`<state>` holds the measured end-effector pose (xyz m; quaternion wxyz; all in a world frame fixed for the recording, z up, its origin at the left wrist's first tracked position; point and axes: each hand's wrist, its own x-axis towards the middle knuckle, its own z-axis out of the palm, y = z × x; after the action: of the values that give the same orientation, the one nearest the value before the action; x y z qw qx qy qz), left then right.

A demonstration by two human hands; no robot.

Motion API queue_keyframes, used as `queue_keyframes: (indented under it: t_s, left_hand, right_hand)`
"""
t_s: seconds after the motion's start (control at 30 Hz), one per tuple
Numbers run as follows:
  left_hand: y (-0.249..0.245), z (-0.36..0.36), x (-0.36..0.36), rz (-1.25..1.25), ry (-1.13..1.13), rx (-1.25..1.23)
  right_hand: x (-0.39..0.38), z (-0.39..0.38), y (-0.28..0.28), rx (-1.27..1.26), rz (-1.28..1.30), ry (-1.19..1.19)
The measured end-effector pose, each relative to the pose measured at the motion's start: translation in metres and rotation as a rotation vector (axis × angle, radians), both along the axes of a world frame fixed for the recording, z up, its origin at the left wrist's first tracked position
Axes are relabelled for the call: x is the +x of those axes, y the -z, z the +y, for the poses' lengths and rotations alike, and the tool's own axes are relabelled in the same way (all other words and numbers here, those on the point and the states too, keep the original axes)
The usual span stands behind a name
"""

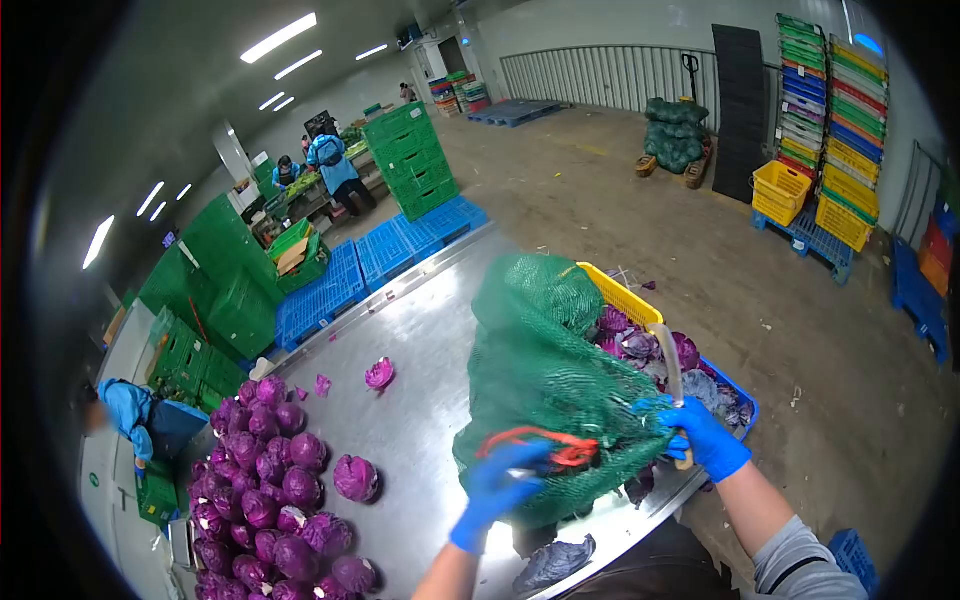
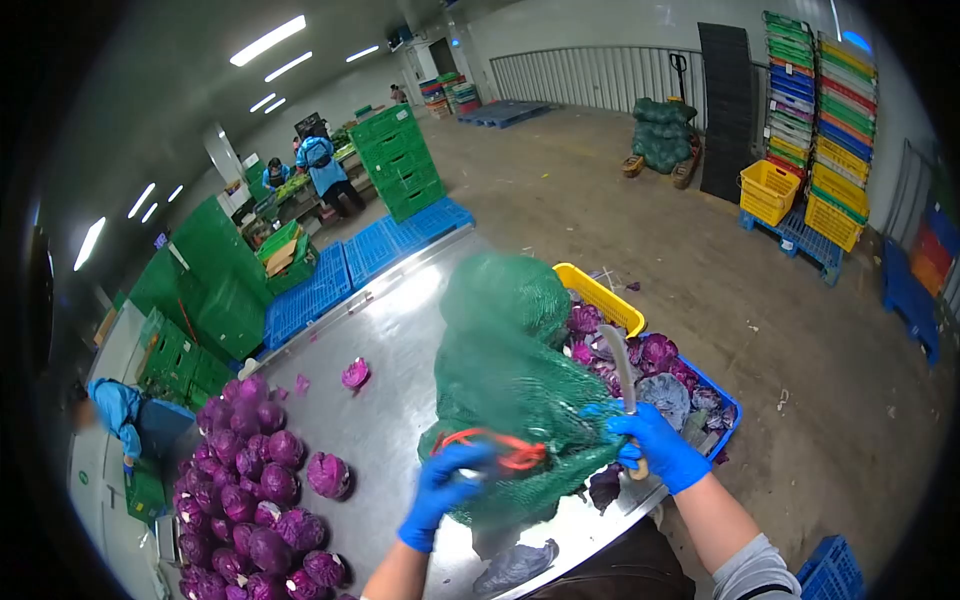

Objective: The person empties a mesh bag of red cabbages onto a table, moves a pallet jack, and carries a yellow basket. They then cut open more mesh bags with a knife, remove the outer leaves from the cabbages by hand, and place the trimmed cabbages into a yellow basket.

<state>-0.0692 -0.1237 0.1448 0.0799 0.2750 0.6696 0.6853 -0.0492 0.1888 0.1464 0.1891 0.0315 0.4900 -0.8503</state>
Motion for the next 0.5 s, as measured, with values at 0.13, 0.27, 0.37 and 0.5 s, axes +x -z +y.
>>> queue_keyframes:
  t_s: [0.13, 0.27, 0.37, 0.5]
  left_hand:
    - [0.006, -0.075, -0.04, -0.121, -0.678, 0.141]
    - [0.048, -0.116, -0.076, -0.344, -0.821, -0.028]
    - [0.078, -0.106, -0.111, -0.44, -0.874, -0.158]
    - [0.091, -0.044, -0.153, -0.432, -0.864, -0.362]
  right_hand:
    - [0.008, 0.038, 0.006, -0.045, -0.04, 0.031]
    - [0.01, 0.092, -0.001, 0.389, -0.002, 0.026]
    - [0.012, 0.137, 0.0, 0.672, 0.116, 0.14]
    - [0.021, 0.2, 0.0, 0.649, -0.074, 0.348]
